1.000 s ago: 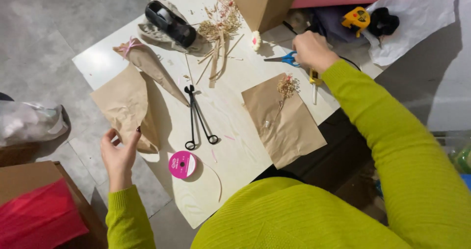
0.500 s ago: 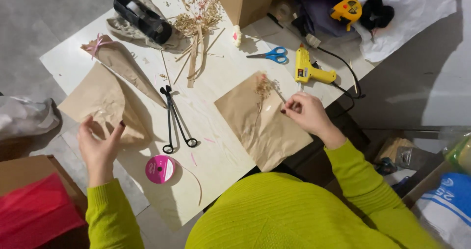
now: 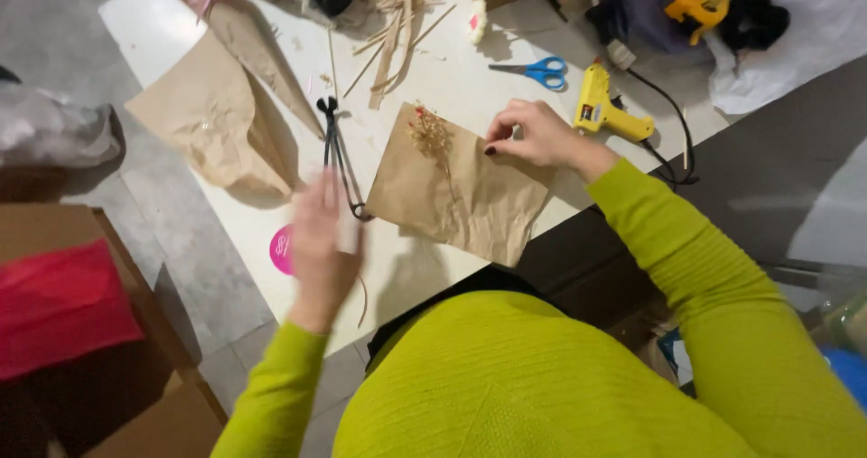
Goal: Assembling decorative floral bouquets in paper cones using dried flowers and a hot glue gun.
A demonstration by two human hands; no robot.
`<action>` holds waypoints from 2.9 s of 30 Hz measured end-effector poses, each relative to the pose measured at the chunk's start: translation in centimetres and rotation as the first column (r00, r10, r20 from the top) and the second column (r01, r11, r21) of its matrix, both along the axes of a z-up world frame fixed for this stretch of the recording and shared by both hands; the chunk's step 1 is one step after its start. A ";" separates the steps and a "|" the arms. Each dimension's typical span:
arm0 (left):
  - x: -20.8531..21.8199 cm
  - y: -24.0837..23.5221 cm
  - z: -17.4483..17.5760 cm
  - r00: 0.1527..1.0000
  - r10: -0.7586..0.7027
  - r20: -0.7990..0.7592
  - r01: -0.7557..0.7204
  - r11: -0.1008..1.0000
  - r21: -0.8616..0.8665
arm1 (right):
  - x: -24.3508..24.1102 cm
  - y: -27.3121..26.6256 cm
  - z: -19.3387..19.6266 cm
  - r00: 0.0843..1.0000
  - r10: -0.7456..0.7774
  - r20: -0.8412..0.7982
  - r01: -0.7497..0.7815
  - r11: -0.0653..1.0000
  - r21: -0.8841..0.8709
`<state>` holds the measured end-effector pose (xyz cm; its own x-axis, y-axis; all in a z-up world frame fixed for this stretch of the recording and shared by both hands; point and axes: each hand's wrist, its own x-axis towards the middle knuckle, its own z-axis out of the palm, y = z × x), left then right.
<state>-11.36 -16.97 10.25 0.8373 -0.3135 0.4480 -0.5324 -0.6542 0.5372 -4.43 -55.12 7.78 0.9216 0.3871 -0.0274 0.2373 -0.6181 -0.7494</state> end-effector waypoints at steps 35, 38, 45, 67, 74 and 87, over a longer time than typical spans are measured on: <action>-1.1 -8.9 -3.5 0.930 -0.118 -0.347 0.075 0.988 -0.137 | -12.4 6.7 0.5 0.932 0.145 0.331 -0.057 0.964 -0.260; -0.7 -9.3 -3.1 0.928 -0.096 -0.360 0.063 0.993 -0.104 | -12.1 6.8 0.9 0.936 0.147 0.321 -0.059 0.962 -0.267; -0.3 -9.0 -3.8 0.935 -0.142 -0.325 0.113 0.988 -0.108 | -12.0 7.2 1.5 0.926 0.183 0.329 -0.066 0.939 -0.337; -0.5 -6.6 -4.8 0.824 -0.311 -0.474 0.173 0.934 -0.312 | -12.0 7.0 1.4 0.925 0.216 0.311 -0.086 0.920 -0.383; -0.9 -7.1 -4.3 0.888 -0.315 -0.335 0.226 0.933 -0.279 | -10.8 9.5 2.1 0.990 -0.099 0.098 0.100 0.995 -0.001; -2.9 -7.4 -4.0 0.977 -0.063 -0.202 0.046 0.995 -0.088 | -8.9 10.6 0.1 0.993 -0.115 0.021 0.113 0.990 0.080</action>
